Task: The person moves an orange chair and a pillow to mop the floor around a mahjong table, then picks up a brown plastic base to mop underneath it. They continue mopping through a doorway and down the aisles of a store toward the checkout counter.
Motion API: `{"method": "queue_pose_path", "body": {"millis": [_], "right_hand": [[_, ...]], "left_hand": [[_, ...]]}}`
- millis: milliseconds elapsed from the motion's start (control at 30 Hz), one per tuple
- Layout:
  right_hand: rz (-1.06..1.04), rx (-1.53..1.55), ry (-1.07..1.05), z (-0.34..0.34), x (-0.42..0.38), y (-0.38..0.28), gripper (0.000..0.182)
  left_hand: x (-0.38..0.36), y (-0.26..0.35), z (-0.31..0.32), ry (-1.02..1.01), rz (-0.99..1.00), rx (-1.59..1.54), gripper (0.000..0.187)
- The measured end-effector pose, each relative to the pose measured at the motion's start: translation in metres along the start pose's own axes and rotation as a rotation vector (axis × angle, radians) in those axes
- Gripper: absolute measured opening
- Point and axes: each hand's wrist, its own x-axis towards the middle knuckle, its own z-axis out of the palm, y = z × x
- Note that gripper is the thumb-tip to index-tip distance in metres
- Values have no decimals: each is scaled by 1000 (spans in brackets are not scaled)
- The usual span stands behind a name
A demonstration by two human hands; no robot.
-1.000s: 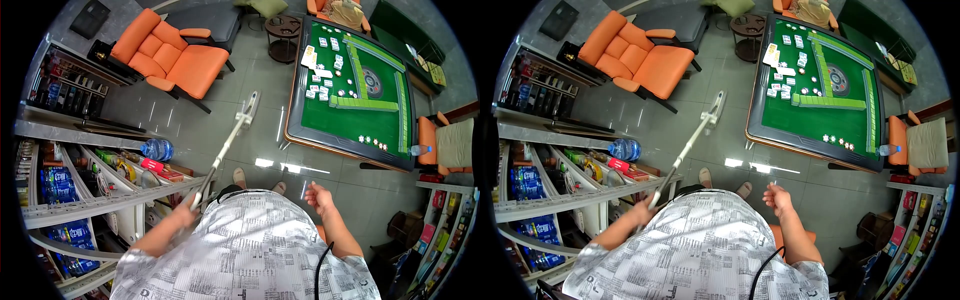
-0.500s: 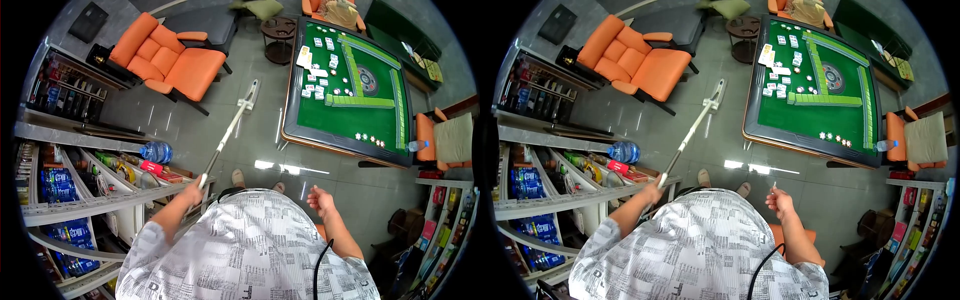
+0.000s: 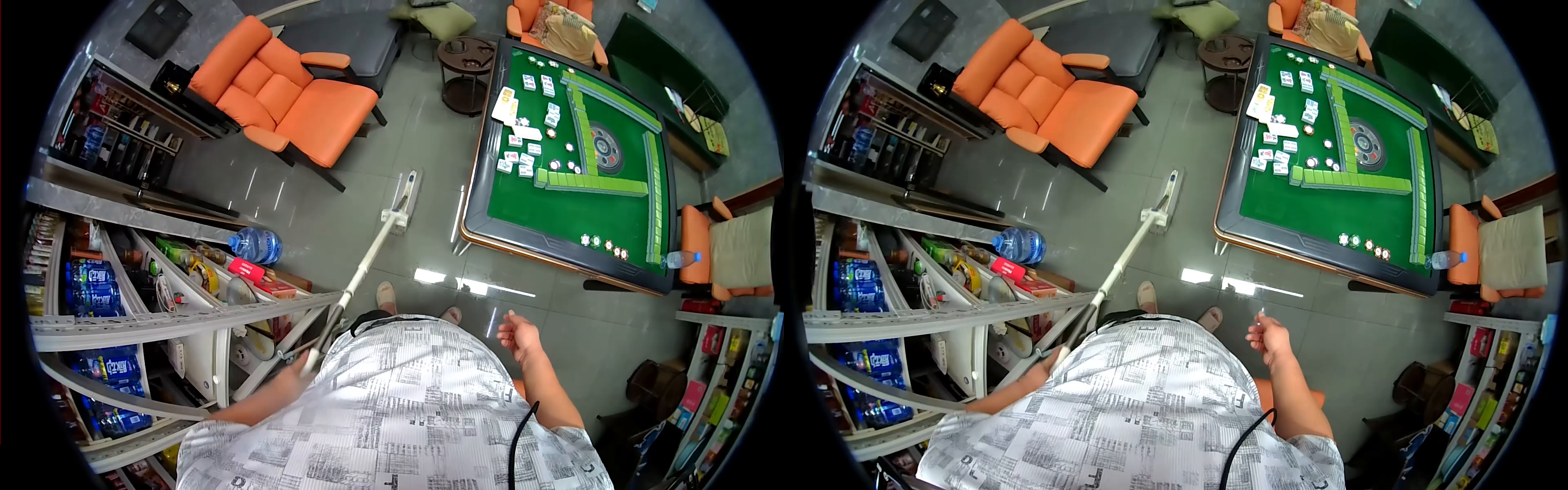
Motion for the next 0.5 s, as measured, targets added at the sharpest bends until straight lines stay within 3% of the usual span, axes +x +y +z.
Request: {"method": "queue_pose_path", "body": {"millis": [33,100,133,233,267,500], "right_hand": [[-10,9,7,-3,0,1,30],[-32,24,23,-14,-1,4,31],[-40,32,41,-19,-5,4,32],[-61,56,97,-29,-21,5,34],[-67,69,119,-32,-25,7,34],[-99,119,270,-26,-58,24,34]], "left_hand": [[10,25,-13,29,-2,-25,72],[81,26,-23,-113,-154,-32,81],[82,74,-42,-140,-132,-98,85],[181,81,-42,-68,0,-43,92],[193,110,-55,-73,15,22,100],[364,210,-95,-77,93,242,106]]}}
